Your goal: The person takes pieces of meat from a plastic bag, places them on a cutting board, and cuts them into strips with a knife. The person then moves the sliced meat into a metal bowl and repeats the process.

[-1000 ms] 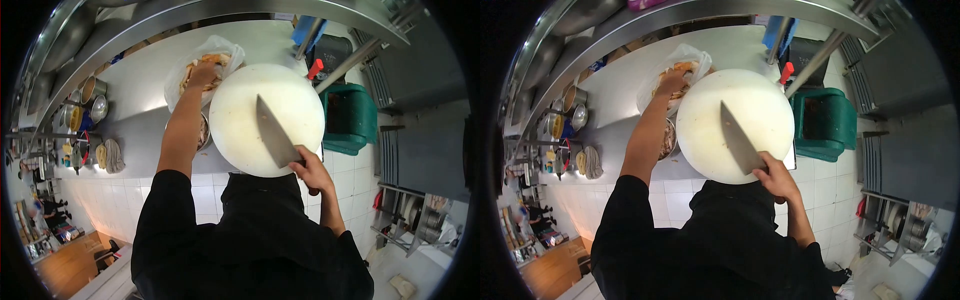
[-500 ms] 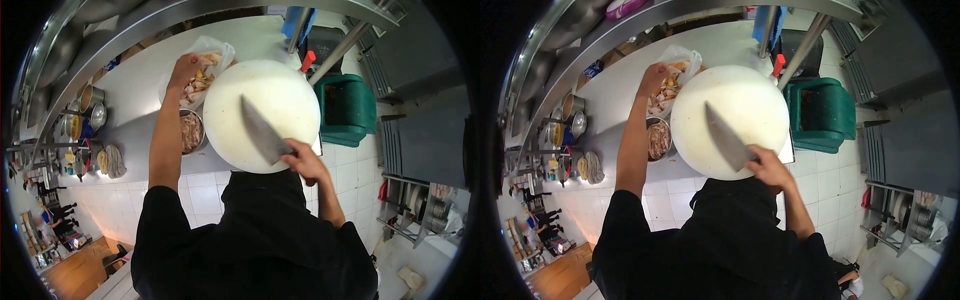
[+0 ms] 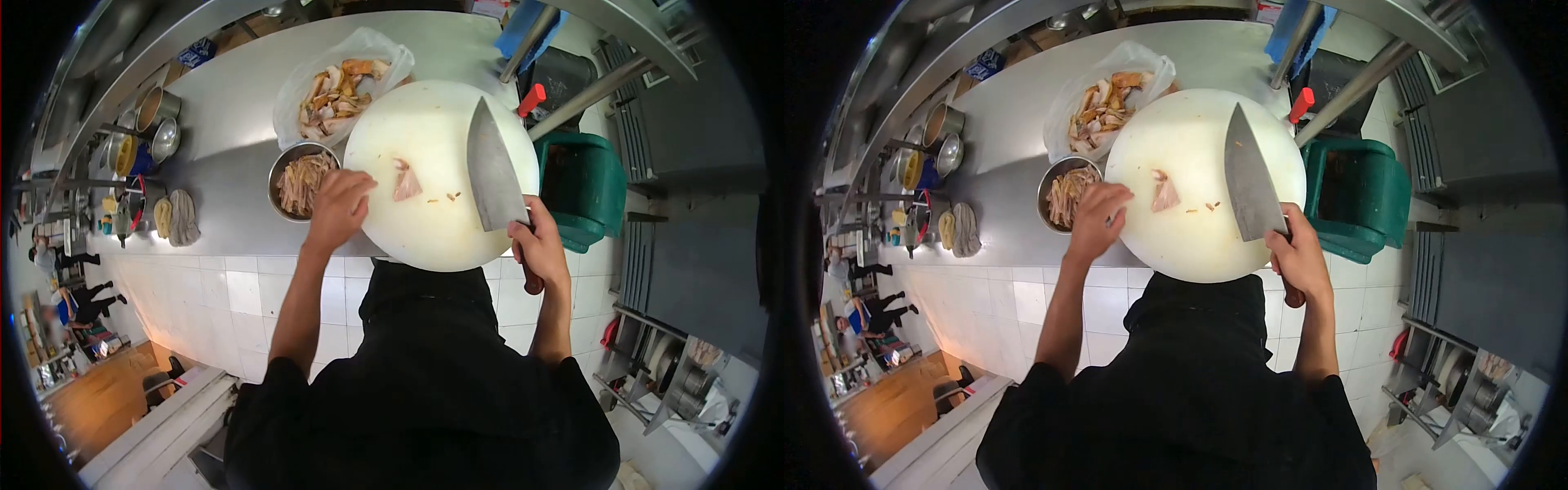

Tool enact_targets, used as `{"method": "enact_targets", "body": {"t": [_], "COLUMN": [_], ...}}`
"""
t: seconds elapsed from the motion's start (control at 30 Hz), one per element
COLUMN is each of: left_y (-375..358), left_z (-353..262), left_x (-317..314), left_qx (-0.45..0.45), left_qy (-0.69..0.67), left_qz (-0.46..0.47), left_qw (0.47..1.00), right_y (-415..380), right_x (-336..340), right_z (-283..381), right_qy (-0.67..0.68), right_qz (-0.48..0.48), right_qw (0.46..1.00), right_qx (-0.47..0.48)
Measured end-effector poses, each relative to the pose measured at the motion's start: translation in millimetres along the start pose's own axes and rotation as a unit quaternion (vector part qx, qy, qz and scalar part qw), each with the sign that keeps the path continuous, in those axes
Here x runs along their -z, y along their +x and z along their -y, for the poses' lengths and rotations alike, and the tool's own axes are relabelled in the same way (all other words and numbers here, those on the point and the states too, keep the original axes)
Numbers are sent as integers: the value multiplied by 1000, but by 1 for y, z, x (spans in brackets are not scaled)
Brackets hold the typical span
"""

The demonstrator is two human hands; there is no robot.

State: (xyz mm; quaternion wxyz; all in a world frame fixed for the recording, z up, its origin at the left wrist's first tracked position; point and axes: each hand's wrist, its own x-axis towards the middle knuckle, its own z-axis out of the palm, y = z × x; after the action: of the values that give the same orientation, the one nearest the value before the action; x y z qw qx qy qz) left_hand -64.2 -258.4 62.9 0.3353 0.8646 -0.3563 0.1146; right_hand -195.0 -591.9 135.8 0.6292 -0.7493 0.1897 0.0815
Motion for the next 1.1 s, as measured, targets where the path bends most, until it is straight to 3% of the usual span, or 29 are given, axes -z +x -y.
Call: {"method": "enact_targets", "body": {"t": [0.07, 0.13, 0.2, 0.27, 0.43, 0.57, 0.67, 0.77, 0.87, 0.93, 1.0, 1.1], "left_y": [7, 19, 18, 15, 12, 33, 31, 18, 5, 3, 5, 4], "left_z": [6, 0, -10, -27, -23, -3, 1, -6, -10, -11, -11, -13], "left_x": [-1, -11, -33, -45, -39, -27, -27, -27, -34, -37, -38, -37], "left_qx": [18, -63, -96, -70, 10, -45, -37, -8, 22, 22, 21, 11], "left_qy": [15, 8, 14, 14, 38, 33, -3, -32, -45, -54, -63, -49], "left_qz": [5, 59, 81, 73, -44, 39, 66, 27, 23, 7, -10, -17], "left_qw": [1000, 996, 992, 995, 998, 998, 997, 999, 998, 998, 998, 999], "right_y": [7, 23, 27, 26, 12, 6, 5, 24, 39, 26, 23, 34], "right_x": [-10, -23, -33, -43, -66, -76, -85, -99, -91, -92, -96, -103], "right_z": [1, -5, 3, 4, 39, 64, 73, 49, 43, 61, 64, 50], "right_qy": [-46, -185, -222, -329, -411, -406, -400, -467, -468, -471, -434, -488], "right_qz": [15, -4, -3, -29, 1, -27, -61, -14, 24, 11, -3, 30], "right_qw": [999, 978, 970, 922, 901, 895, 890, 871, 868, 871, 885, 861], "right_qx": [-7, 91, 95, 204, 141, 183, 210, 153, 164, 138, 171, 138]}}
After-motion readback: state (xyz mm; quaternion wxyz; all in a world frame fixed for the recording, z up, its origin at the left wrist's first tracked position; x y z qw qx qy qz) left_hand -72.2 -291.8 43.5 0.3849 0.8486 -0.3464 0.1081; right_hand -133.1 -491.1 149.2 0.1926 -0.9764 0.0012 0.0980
